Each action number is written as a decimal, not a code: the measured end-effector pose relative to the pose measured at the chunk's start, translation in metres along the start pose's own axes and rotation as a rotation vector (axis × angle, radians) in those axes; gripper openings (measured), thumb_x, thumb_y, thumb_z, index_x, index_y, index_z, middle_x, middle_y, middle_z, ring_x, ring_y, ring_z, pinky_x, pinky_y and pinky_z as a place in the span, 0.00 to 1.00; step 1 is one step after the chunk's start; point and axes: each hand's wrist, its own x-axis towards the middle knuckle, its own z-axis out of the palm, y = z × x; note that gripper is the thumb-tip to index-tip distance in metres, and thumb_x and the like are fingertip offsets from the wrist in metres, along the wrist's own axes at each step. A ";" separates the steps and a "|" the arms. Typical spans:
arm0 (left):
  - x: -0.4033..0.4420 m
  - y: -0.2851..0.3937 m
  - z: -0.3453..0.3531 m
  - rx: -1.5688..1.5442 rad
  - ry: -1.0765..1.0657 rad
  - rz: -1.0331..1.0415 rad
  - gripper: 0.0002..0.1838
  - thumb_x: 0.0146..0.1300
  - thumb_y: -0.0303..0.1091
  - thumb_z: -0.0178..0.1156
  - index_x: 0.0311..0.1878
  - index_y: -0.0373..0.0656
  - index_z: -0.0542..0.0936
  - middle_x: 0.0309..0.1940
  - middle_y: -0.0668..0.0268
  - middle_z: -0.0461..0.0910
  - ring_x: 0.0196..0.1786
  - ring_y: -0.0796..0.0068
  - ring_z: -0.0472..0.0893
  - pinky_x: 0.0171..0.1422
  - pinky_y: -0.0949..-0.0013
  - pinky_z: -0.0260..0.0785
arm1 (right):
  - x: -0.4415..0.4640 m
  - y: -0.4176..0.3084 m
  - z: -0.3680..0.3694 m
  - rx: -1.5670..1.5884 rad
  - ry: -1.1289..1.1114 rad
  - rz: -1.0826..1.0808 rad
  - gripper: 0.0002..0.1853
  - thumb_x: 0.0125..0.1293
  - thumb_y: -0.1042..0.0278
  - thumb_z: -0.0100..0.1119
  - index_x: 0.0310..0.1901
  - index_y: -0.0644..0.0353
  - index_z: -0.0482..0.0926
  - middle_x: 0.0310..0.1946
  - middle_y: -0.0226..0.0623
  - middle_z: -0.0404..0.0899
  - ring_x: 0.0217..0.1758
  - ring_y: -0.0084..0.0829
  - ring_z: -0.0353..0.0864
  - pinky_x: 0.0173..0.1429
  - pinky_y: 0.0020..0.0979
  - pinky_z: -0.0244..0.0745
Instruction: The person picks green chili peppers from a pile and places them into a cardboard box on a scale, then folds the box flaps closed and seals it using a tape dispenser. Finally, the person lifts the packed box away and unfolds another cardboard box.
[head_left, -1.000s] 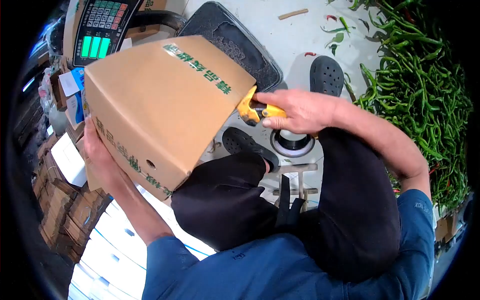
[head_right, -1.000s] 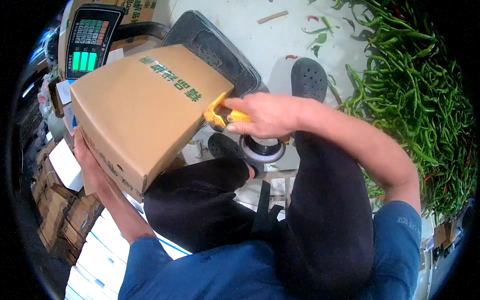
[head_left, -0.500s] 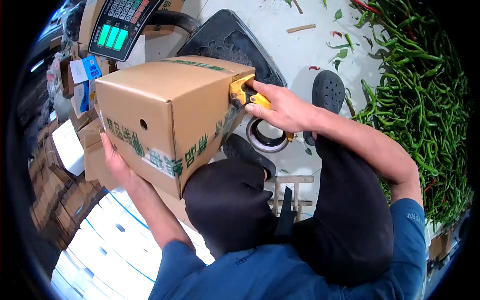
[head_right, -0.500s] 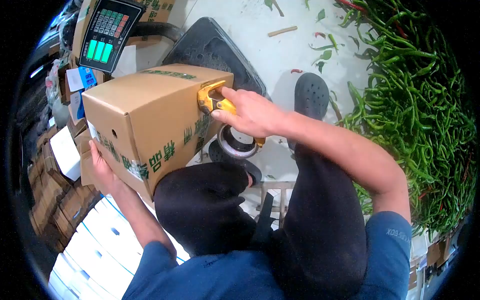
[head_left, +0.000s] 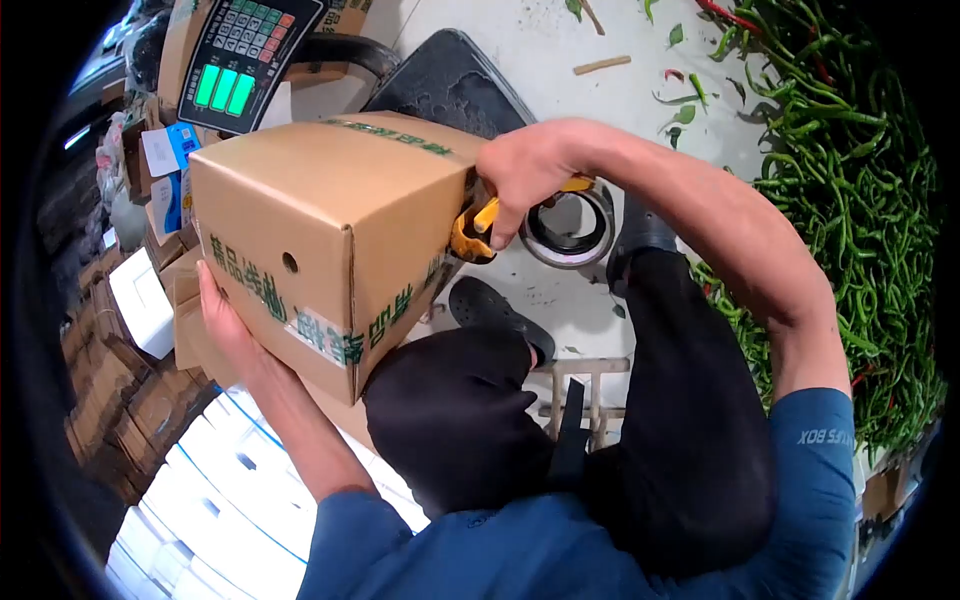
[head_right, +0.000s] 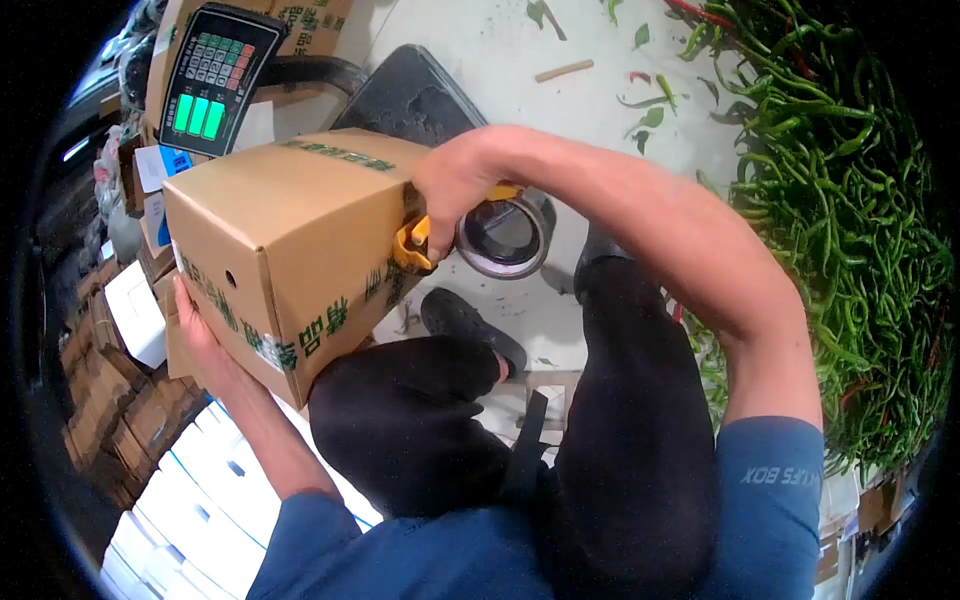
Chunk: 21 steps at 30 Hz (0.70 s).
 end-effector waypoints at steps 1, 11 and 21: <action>0.004 0.000 0.006 0.007 0.055 0.025 0.22 0.82 0.47 0.50 0.59 0.36 0.79 0.53 0.59 0.86 0.49 0.68 0.87 0.50 0.68 0.82 | 0.000 -0.003 0.001 0.017 0.041 -0.027 0.27 0.53 0.52 0.79 0.40 0.72 0.86 0.32 0.46 0.88 0.35 0.38 0.87 0.41 0.38 0.81; 0.034 0.008 0.017 -0.059 -0.007 0.033 0.20 0.80 0.43 0.55 0.59 0.35 0.79 0.50 0.60 0.86 0.46 0.72 0.87 0.47 0.69 0.83 | 0.023 -0.019 0.046 0.014 0.209 0.022 0.26 0.55 0.50 0.77 0.47 0.64 0.87 0.41 0.48 0.89 0.47 0.44 0.89 0.52 0.40 0.82; 0.058 0.007 -0.011 0.000 0.111 0.123 0.19 0.80 0.43 0.56 0.57 0.35 0.81 0.48 0.62 0.86 0.44 0.75 0.86 0.47 0.75 0.79 | 0.067 0.043 0.095 -0.386 -0.077 0.134 0.33 0.47 0.37 0.77 0.42 0.62 0.89 0.40 0.46 0.89 0.46 0.44 0.88 0.49 0.42 0.82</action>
